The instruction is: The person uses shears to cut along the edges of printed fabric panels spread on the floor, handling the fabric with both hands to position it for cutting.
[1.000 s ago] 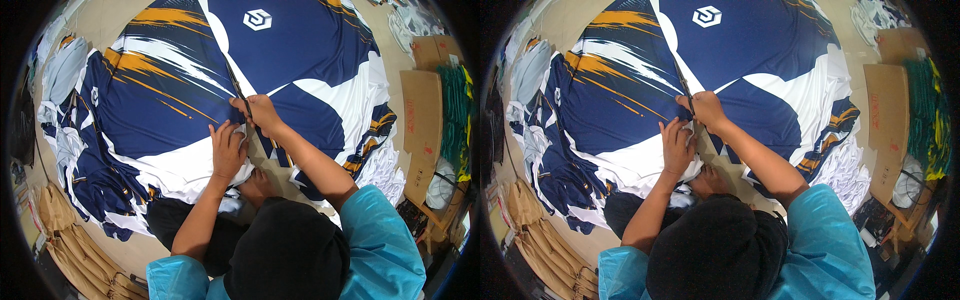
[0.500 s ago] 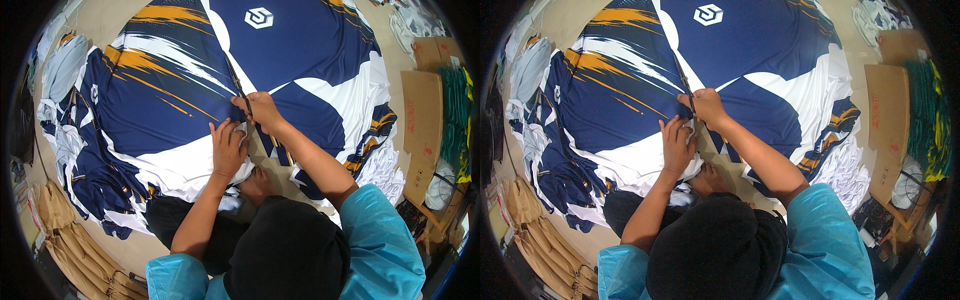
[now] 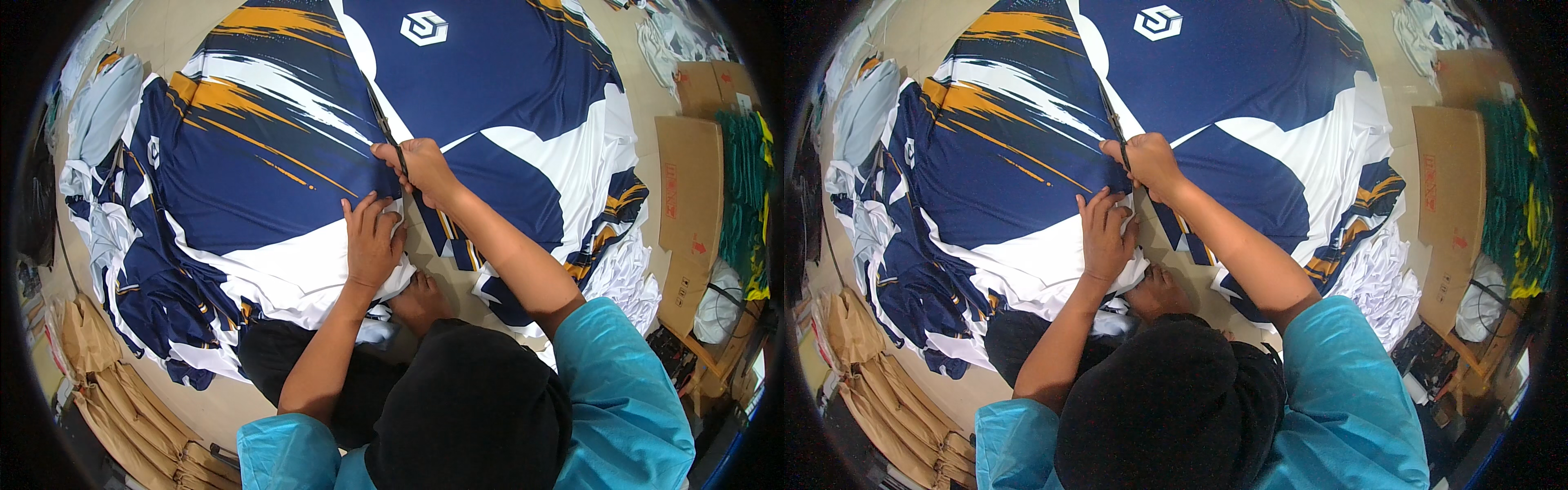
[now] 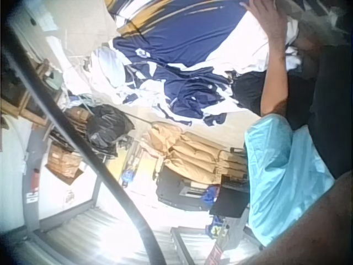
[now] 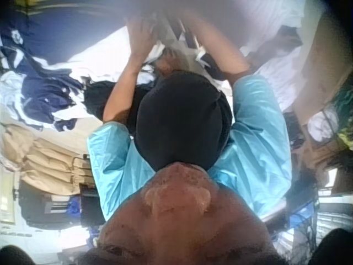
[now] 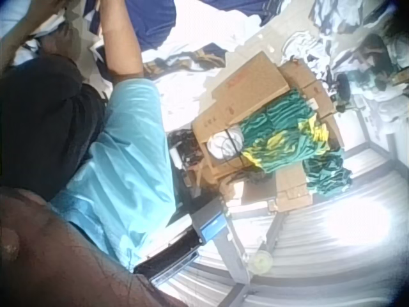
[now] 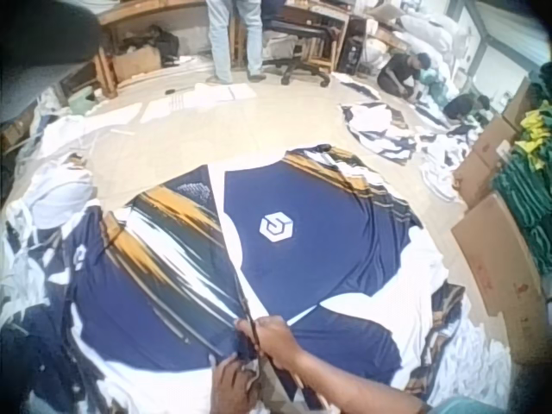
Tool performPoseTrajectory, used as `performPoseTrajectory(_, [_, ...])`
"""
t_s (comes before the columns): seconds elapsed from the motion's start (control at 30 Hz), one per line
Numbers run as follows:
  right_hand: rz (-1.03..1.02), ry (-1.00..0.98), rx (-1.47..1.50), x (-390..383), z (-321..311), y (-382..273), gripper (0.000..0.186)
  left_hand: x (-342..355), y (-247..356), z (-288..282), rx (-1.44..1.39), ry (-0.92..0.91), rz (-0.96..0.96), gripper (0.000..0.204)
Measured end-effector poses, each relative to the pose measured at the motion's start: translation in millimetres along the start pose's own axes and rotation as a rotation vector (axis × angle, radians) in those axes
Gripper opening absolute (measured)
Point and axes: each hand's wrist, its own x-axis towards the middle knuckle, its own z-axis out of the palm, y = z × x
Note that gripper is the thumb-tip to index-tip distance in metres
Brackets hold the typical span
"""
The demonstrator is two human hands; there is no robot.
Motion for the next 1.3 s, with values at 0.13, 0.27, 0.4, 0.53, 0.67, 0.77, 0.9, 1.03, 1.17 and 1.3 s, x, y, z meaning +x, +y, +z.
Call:
performPoseTrajectory(0.13, [-0.010,-0.001,0.007,2,-1,2,0.047,0,1,-1,-0.004,-0.010,-0.006,0.022])
performPoseTrajectory(0.27, [-0.018,-0.006,-0.031,1,-3,0,0.048,0,0,-1,-0.008,-0.010,-0.007,0.022])
performPoseTrajectory(0.4, [-0.029,-0.029,-0.003,1,-3,-7,0.048,0,0,0,-0.003,-0.004,-0.004,0.023])
performPoseTrajectory(0.53, [-0.046,-0.054,0.014,7,-3,-13,0.047,0,1,0,0.000,-0.001,-0.002,0.023])
performPoseTrajectory(0.67, [-0.043,-0.052,0.010,10,-1,-15,0.047,0,0,1,0.005,0.002,-0.001,0.023])
performPoseTrajectory(0.77, [-0.066,-0.066,0.026,12,-2,-13,0.047,0,1,1,0.006,0.005,-0.006,0.023])
performPoseTrajectory(0.9, [-0.085,-0.063,0.022,12,-1,-11,0.048,-2,0,2,0.005,0.007,-0.007,0.023])
performPoseTrajectory(1.03, [-0.080,-0.047,0.000,12,0,-14,0.049,-1,0,0,0.007,0.000,-0.007,0.024])
performPoseTrajectory(1.17, [-0.063,-0.056,-0.008,17,-1,-18,0.049,0,0,0,0.002,0.006,0.007,0.025])
performPoseTrajectory(1.3, [0.000,-0.019,-0.033,21,3,-27,0.048,-1,0,1,-0.002,0.010,0.009,0.025])
